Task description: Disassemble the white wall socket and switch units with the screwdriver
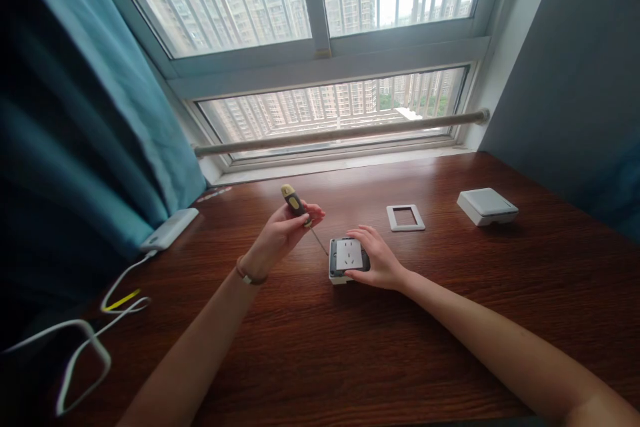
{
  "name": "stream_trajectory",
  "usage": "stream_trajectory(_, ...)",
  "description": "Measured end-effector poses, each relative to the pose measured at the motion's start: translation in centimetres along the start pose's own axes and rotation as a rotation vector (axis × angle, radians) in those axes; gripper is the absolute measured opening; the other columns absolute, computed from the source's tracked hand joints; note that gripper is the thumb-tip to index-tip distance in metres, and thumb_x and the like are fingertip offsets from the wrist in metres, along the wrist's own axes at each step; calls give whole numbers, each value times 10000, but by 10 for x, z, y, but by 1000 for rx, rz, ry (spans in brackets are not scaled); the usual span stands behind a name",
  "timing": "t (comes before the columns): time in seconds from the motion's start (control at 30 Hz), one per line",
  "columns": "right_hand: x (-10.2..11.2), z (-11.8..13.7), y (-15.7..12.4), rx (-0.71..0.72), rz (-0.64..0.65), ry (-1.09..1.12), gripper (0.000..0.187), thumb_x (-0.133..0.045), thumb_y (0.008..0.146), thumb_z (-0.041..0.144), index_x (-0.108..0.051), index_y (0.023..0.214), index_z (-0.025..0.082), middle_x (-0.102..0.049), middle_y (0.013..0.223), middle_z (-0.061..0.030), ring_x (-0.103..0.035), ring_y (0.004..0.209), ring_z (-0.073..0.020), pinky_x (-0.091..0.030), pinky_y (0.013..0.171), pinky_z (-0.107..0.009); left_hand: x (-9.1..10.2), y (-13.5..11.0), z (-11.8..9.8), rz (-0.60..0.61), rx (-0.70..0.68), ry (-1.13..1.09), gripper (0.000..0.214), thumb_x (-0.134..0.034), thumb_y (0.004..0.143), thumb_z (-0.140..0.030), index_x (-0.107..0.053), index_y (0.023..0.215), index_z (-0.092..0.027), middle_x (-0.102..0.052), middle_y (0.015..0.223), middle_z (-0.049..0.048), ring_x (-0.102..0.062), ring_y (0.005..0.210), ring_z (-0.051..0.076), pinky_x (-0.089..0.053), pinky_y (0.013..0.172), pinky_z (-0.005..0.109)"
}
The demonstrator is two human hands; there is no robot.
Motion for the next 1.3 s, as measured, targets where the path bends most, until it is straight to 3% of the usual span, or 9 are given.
stream_trajectory(0.17, -2, -1, 2, -6, 38, 73, 648, -685, 681, 394, -418, 1239, 198, -486, 1225, -125, -422, 1157, -271, -351, 993, -441, 3, 1, 11, 45, 46, 66, 225, -665, 707, -117, -519, 873, -157, -673, 881, 45, -617, 941, 190, -367, 977, 420)
stream_trajectory(0.33, -3, -3, -1, -42, 36, 102, 693, -687, 685, 385, -374, 1274, 196, -476, 1222, -131, -431, 1141, -267, -366, 978, -435, 8, 4, 13, 28, 81, 75, 247, -687, 687, -127, -508, 855, -154, -649, 802, 14, -631, 866, 171, -407, 925, 371)
stream_trajectory(0.5, -4, -4, -1, -50, 40, 104, 692, -686, 688, 383, -371, 1273, 192, -472, 1223, -131, -430, 1137, -262, -367, 980, -424, 7, 3, 14, 87, 90, 102, 187, -646, 726, -107, -515, 854, -144, -604, 761, 4, -609, 813, 140, -430, 863, 315)
stream_trajectory(1.3, -3, -3, -1, -60, 46, 118, 698, -687, 687, 373, -364, 1282, 204, -469, 1222, -127, -429, 1141, -265, -364, 980, -428, -1, 2, 15, 92, 26, 236, 219, -681, 716, -191, -507, 843, -153, -583, 749, 6, -585, 786, 144, -430, 827, 333)
Point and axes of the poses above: each hand's wrist, its own y-axis towards the middle knuckle, its own x-axis out of the back of the hand, z = x × y, the point moved 6 cm from there along y, towards the middle knuckle
